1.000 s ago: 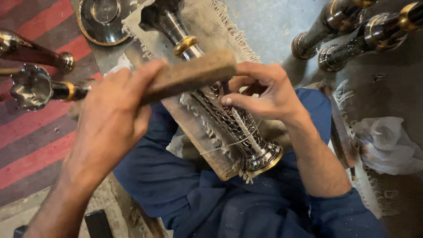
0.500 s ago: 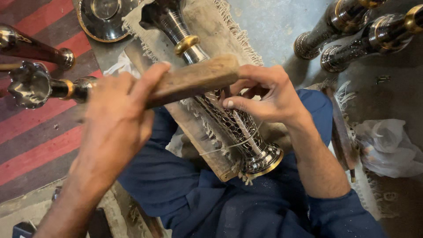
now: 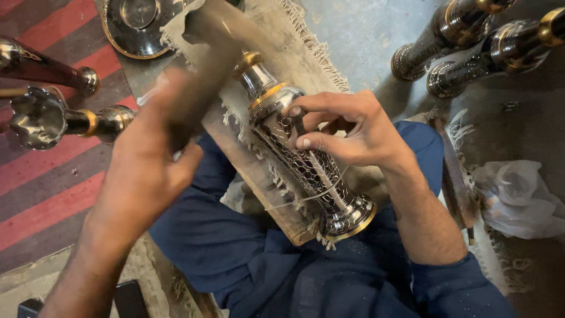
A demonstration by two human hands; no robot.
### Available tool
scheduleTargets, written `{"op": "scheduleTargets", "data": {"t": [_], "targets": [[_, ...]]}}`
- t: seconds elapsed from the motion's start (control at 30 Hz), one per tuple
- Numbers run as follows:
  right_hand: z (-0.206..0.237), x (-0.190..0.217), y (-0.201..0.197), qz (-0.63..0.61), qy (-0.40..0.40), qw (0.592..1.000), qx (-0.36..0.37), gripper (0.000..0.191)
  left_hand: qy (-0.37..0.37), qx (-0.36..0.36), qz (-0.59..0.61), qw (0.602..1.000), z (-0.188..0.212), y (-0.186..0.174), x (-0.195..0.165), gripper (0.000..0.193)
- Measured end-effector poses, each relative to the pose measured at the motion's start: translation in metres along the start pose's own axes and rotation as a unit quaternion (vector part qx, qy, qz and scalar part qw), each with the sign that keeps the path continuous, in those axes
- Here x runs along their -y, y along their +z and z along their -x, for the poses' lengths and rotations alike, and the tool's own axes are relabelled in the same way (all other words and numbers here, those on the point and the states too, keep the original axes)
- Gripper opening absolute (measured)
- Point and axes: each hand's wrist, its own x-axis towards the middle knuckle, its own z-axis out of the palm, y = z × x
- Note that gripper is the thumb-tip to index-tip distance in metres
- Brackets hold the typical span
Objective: The person sits cross-legged on the floor with a brass vase held on a padded board on their lap. They hold a chisel against the vase's decorative surface and strike it with a wooden mallet, repositioning the chisel around the pattern to work the metal.
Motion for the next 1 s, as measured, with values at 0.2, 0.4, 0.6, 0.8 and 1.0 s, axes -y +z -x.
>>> {"op": "scheduleTargets", "data": {"t": [0.2,0.4,0.6,0.8,1.0], "targets": [[-0.004,0.004,-0.001,-0.02,0.001,1.0,0.015,0.04,0.034,-0.039,0.011,0.999,-0.003,-0.005,-0.002,0.07],[-0.005,0.004,-0.001,-0.038,0.004,0.999,0.03,0.043,0.017,-0.013,0.003,1.0,-0.006,-0.006,-0.001,0.073],[-0.002,0.0,-0.002,-0.045,0.017,0.999,0.024,0.045,0.04,-0.035,-0.006,0.999,-0.007,-0.007,0.0,0.073],[0.0,-0.009,-0.002,-0.091,0.003,0.995,0.03,0.047,-0.031,0.004,0.049,0.998,-0.003,-0.003,0.0,0.072],[0.001,-0.006,0.002,-0.157,0.063,0.986,0.009,0.045,0.011,-0.035,0.158,0.987,0.003,0.002,-0.001,0.076]]}}
